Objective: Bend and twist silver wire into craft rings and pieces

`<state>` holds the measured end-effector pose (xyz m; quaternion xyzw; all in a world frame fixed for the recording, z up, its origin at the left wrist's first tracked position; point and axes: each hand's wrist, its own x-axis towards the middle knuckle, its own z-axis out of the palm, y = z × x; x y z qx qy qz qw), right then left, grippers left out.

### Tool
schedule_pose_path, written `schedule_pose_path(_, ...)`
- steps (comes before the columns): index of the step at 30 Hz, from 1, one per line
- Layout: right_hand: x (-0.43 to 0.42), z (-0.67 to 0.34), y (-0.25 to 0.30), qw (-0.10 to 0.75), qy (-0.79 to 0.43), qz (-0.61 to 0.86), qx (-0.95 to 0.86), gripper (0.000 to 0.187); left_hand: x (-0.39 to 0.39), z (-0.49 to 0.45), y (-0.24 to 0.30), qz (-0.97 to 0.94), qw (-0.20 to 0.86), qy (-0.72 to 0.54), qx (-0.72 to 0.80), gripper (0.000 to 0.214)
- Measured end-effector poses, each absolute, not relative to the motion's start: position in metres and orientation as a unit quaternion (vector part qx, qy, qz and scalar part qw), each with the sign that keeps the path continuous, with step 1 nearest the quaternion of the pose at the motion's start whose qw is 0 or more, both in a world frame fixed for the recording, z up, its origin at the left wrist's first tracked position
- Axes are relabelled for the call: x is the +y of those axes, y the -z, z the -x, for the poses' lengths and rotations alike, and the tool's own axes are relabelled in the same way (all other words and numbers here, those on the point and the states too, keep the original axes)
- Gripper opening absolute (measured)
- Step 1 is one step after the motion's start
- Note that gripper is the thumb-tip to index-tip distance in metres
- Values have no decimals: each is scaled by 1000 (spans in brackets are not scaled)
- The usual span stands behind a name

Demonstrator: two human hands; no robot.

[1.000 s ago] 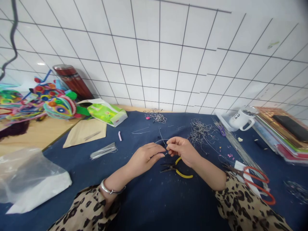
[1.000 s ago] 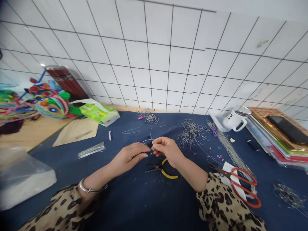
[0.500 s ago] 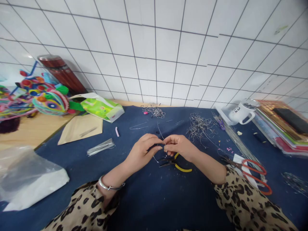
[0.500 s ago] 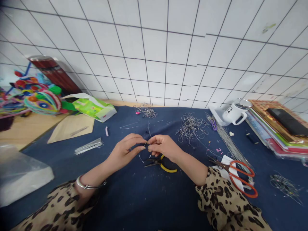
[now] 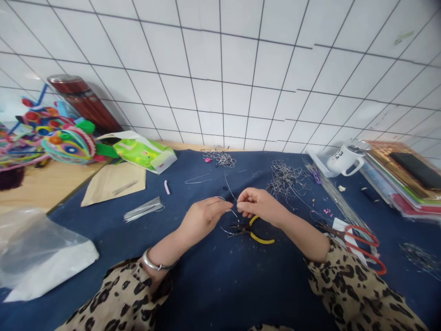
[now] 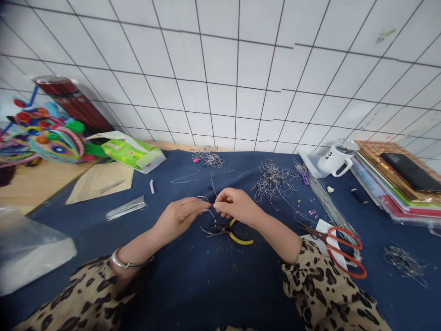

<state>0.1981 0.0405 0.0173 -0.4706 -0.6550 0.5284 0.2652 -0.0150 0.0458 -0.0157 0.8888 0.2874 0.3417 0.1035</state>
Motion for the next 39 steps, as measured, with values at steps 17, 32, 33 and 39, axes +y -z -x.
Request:
schedule_pose_path(17,-30,-223,-16,-15,-93,418,-903,41,39,12,-9,-702,533,-372,293,18)
schedule_pose_path(32,-8,-231,-22,172,-596,424,-660,32,42,18,-10,-704,553,-320,310,19)
schedule_pose_path(33,-7,-229,-20,181,-637,403,-632,35,43,19,-10,-704,553,-320,309,19)
schedule_pose_path(39,-8,-223,-2,218,-718,333,-571,37,44,19,-8,-705,564,-314,293,19)
